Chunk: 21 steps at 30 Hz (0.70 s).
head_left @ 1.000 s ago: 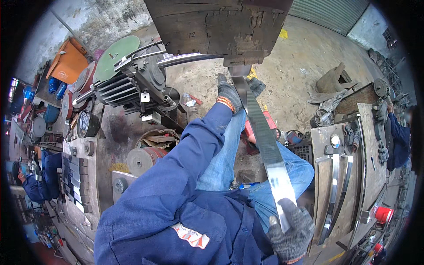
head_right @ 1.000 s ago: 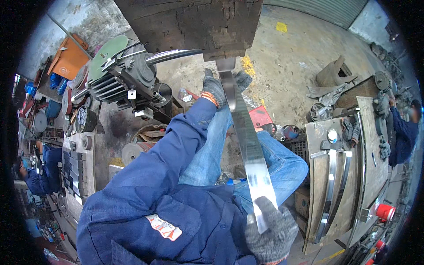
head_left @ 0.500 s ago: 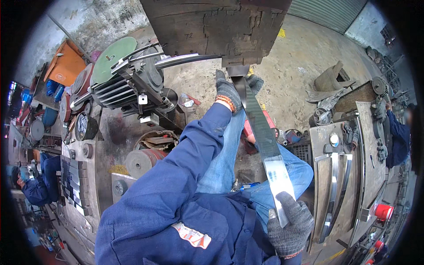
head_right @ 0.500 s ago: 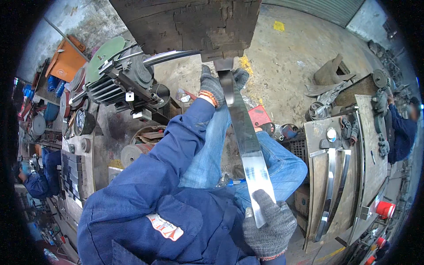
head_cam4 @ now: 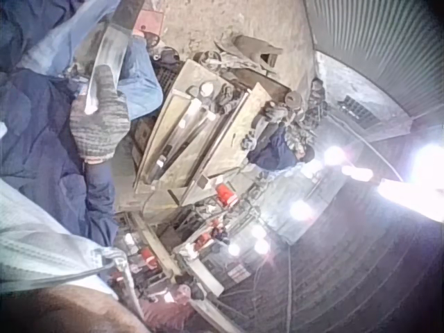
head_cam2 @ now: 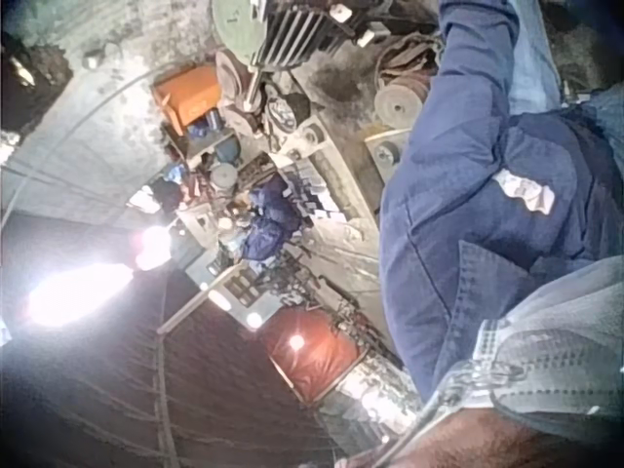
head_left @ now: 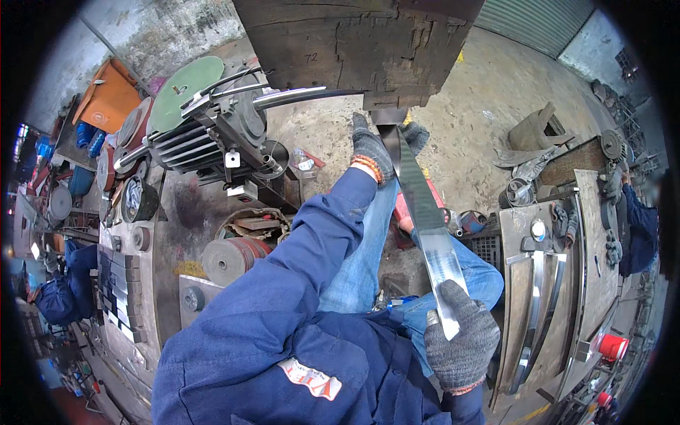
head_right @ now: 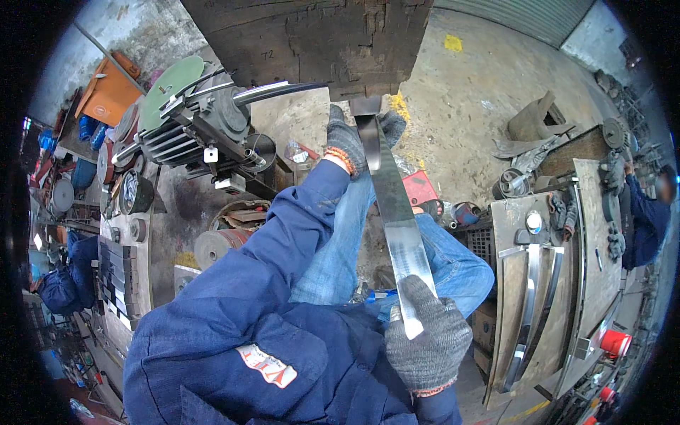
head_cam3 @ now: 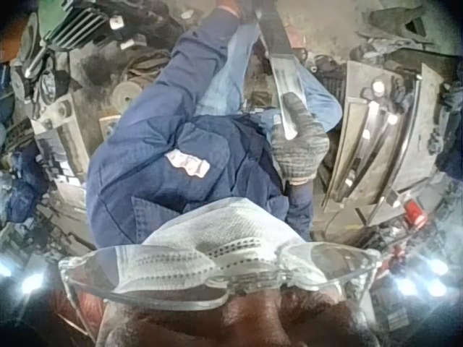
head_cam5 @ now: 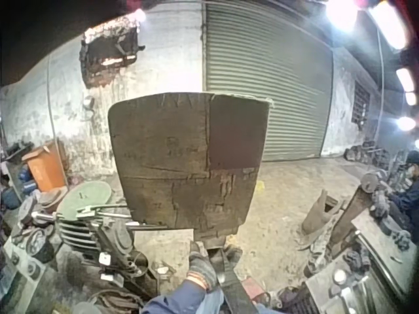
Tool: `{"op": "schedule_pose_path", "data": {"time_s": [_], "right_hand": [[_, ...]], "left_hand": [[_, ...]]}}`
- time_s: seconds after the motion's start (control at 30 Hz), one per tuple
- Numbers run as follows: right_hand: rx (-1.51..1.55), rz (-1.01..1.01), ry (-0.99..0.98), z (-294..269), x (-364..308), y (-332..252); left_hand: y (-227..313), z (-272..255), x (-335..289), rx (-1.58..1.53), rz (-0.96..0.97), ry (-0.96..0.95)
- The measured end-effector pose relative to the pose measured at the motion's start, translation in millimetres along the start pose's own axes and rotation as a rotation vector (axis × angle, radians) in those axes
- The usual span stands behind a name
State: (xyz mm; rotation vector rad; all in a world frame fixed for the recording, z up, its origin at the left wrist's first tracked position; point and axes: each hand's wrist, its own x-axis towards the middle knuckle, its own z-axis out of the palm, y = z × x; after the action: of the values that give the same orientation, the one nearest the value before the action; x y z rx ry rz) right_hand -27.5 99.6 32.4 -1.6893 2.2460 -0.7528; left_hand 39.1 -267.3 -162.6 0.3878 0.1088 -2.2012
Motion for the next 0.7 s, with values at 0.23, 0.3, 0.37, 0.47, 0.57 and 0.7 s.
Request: {"op": "schedule_pose_path", "data": {"time_s": [0.23,0.3,0.37,0.47,0.57,0.7], "right_hand": [[0.039,0.039,-0.052,9,17,5],[0.022,0.001,-0.03,13,9,15],[0.063,-0.065,-0.006,9,-10,34],[-0.112,0.056,-0.041,-10,-67,61],[-0.171,0.199,-0.059,-18,-128,92],[-0.203,0.588,-0.11,-2,-182,117]], "left_hand": [[-12,9,-9,-0.039,0.003,0.021],[-11,-4,-8,-0.094,-0.028,0.016],[-9,-12,-8,-0.058,-0.082,0.087],[-32,-22,-17,-0.049,-0.208,0.154],[-83,1,-71,-0.008,-0.393,0.041],[-127,-19,-103,-0.007,-0.398,-0.037]]}}
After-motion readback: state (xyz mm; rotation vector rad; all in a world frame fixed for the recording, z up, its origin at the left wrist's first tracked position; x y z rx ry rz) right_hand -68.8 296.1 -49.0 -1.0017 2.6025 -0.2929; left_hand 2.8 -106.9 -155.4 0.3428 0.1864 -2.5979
